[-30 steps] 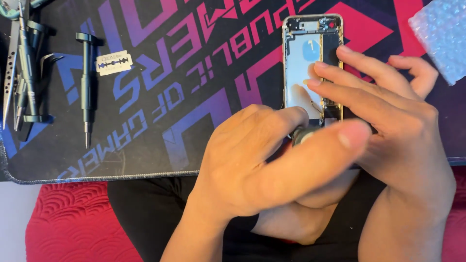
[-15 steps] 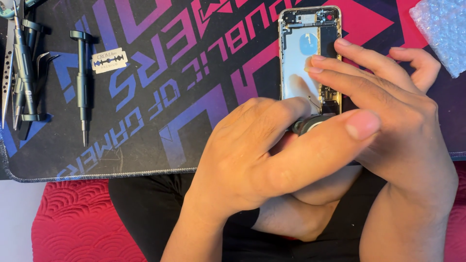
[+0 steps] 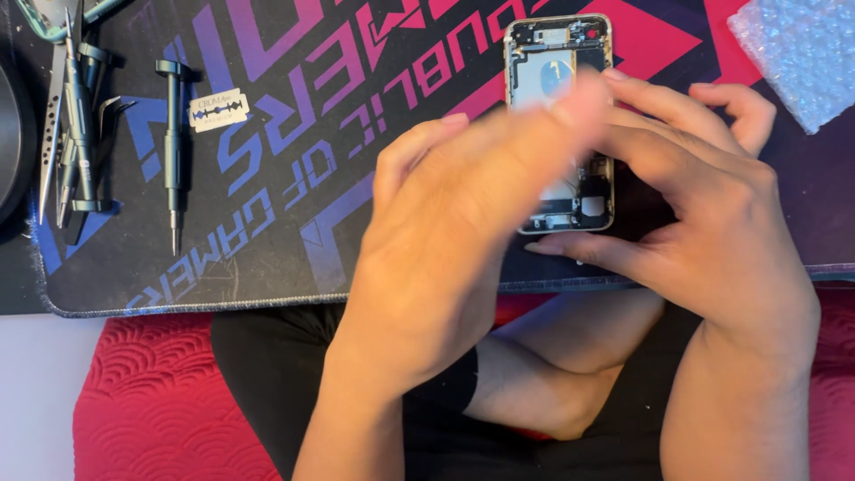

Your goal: The person disassembles a smartphone using a screwdriver and tweezers. They remove screws from the device, place them on the desk, and detach internal components like the battery connector and camera module.

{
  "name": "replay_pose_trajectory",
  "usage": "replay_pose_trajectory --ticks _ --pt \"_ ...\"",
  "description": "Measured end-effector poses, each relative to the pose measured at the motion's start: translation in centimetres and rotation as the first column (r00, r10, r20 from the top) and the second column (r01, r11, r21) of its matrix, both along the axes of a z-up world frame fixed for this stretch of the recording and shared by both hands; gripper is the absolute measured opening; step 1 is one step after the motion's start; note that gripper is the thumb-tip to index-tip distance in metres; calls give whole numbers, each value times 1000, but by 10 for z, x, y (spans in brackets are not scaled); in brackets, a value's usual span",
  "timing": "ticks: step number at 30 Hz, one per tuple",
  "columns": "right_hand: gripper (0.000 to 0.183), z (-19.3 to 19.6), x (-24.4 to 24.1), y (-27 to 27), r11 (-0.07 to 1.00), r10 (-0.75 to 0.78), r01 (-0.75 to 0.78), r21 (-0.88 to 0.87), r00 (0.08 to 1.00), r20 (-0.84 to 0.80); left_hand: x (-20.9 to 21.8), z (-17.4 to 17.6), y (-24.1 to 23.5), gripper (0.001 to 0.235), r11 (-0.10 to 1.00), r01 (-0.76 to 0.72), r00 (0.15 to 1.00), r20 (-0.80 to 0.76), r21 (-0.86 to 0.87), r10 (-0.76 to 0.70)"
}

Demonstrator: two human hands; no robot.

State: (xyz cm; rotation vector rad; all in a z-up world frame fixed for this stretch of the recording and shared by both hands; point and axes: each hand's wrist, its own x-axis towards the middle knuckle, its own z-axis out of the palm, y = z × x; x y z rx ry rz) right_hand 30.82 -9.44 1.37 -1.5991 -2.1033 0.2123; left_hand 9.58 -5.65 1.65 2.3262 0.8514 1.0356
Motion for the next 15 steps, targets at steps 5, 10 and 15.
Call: replay_pose_trajectory --ticks 5,10,15 --pt "72 -1 3 1 1000 19 -19 -9 1000 23 -5 4 3 40 957 -156 986 -19 244 166" --pt "79 -7 10 -1 999 41 -40 11 999 -24 -12 0 0 37 993 107 994 21 -46 -107" --pt "67 0 2 1 1000 29 -29 4 999 14 -6 -6 -5 67 998 -56 993 -100 10 56"
